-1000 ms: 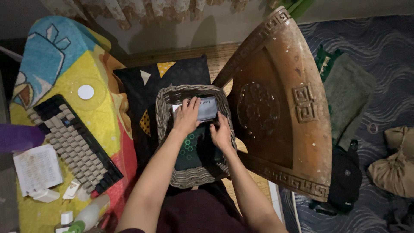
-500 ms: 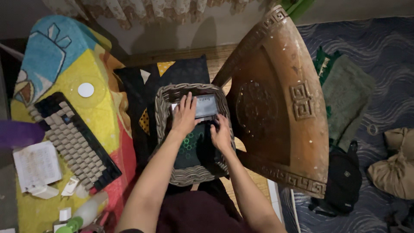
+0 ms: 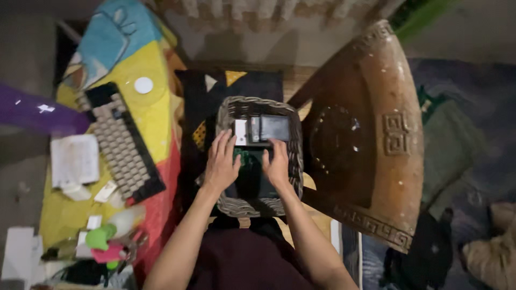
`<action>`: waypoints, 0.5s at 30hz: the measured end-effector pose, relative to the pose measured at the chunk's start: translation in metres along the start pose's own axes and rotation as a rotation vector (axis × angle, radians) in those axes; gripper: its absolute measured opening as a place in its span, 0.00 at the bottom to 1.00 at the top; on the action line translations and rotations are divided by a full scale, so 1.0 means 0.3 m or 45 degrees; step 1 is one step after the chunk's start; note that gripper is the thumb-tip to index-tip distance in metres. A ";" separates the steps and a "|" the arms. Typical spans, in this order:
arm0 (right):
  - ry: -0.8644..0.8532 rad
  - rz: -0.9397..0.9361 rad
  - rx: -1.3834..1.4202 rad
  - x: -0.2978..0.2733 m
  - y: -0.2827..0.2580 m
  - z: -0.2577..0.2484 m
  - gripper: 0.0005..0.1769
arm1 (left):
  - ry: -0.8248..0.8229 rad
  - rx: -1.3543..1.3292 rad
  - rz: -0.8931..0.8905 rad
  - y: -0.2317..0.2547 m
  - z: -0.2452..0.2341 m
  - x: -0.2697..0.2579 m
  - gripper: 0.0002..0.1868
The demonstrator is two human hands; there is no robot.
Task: The person sorts various household and personal items, placing electronic accessories and a controller into a basket before arranging notebooks and papers on a shelf.
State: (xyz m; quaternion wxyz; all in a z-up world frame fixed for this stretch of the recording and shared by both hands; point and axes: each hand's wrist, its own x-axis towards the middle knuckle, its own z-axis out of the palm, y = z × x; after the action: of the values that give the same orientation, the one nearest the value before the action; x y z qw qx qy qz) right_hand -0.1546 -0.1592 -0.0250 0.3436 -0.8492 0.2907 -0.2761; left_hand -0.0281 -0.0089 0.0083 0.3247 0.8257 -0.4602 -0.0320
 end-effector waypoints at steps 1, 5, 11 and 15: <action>-0.031 -0.034 0.034 0.006 -0.028 0.012 0.20 | 0.042 0.018 -0.052 -0.006 -0.028 -0.022 0.31; -0.223 -0.098 0.142 0.033 -0.136 0.058 0.19 | 0.203 0.081 -0.254 -0.043 -0.128 -0.108 0.27; -0.333 -0.262 0.309 0.033 -0.255 0.142 0.17 | 0.376 0.115 -0.485 -0.086 -0.232 -0.235 0.26; -0.397 -0.371 0.288 0.018 -0.318 0.185 0.16 | 0.476 0.141 -0.520 -0.067 -0.273 -0.308 0.27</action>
State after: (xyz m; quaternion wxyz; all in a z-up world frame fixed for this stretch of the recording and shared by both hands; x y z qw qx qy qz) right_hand -0.0848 -0.0827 0.0135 0.4338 -0.8707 0.0757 -0.2189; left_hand -0.0374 0.1120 0.0385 0.3451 0.9094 -0.2174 0.0813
